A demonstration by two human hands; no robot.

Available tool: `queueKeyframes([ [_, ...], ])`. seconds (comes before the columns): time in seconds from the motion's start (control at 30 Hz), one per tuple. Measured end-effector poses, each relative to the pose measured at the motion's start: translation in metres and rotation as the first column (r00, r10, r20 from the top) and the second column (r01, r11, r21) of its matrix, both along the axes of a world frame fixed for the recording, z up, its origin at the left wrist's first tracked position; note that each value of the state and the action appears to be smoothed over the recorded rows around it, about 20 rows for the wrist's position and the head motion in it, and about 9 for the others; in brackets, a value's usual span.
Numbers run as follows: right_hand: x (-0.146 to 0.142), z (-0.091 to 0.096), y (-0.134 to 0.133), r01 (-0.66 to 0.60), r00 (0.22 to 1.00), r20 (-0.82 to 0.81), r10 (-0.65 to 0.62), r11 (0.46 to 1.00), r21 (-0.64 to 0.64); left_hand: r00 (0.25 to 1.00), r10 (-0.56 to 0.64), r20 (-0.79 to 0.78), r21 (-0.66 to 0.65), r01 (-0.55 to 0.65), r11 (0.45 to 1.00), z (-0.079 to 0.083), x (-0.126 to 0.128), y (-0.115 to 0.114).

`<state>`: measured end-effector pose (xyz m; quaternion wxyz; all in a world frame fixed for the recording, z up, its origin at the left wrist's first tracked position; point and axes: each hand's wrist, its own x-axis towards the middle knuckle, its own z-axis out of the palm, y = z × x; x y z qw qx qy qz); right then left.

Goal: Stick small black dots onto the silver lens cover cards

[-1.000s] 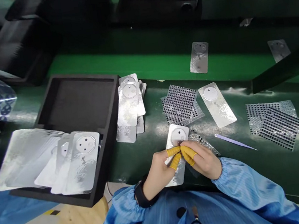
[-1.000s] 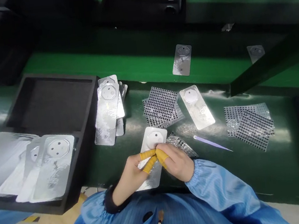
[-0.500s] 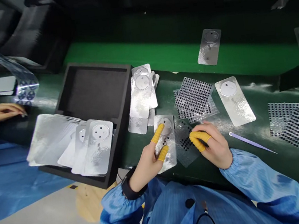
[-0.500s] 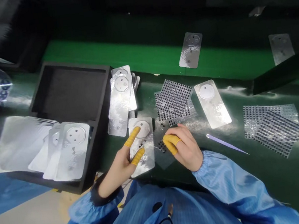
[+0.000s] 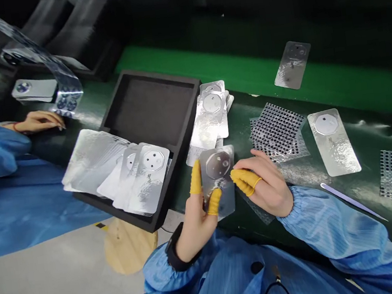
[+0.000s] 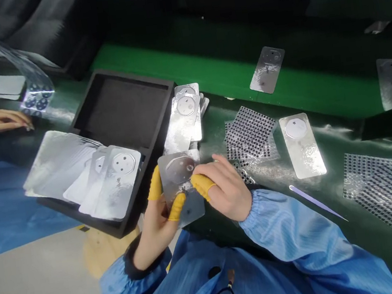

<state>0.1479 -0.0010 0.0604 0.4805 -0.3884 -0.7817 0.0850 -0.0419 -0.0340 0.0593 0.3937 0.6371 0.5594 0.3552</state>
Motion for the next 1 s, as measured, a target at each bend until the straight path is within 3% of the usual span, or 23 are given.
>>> queueKeyframes([
  [0.13,-0.003,0.01,-0.003,-0.063,0.994,0.085,0.064,0.998,-0.016,0.991,-0.048,0.123,0.09,0.037,0.995,0.013,0.019,-0.006],
  [0.33,0.007,0.019,-0.017,0.026,0.978,0.205,-0.024,1.0,-0.007,0.962,-0.117,0.246,0.174,0.075,0.982,0.021,0.031,-0.001],
  [0.53,0.013,0.017,-0.019,0.051,0.984,0.17,-0.044,0.998,-0.036,0.974,-0.165,0.157,0.139,0.144,0.98,0.025,0.035,0.0],
  [0.73,0.016,0.008,-0.024,0.032,0.985,0.171,-0.003,0.986,-0.164,0.973,-0.084,0.217,0.004,0.085,0.996,0.016,0.041,-0.006],
  [0.9,0.019,0.003,-0.02,-0.033,0.997,0.056,0.045,0.977,-0.208,0.951,-0.143,0.275,-0.006,0.151,0.989,0.009,0.043,-0.002],
  [1.0,0.025,-0.002,-0.022,-0.062,0.992,-0.118,0.035,0.97,-0.233,0.967,-0.076,0.244,0.024,0.072,0.997,0.006,0.035,0.01],
])
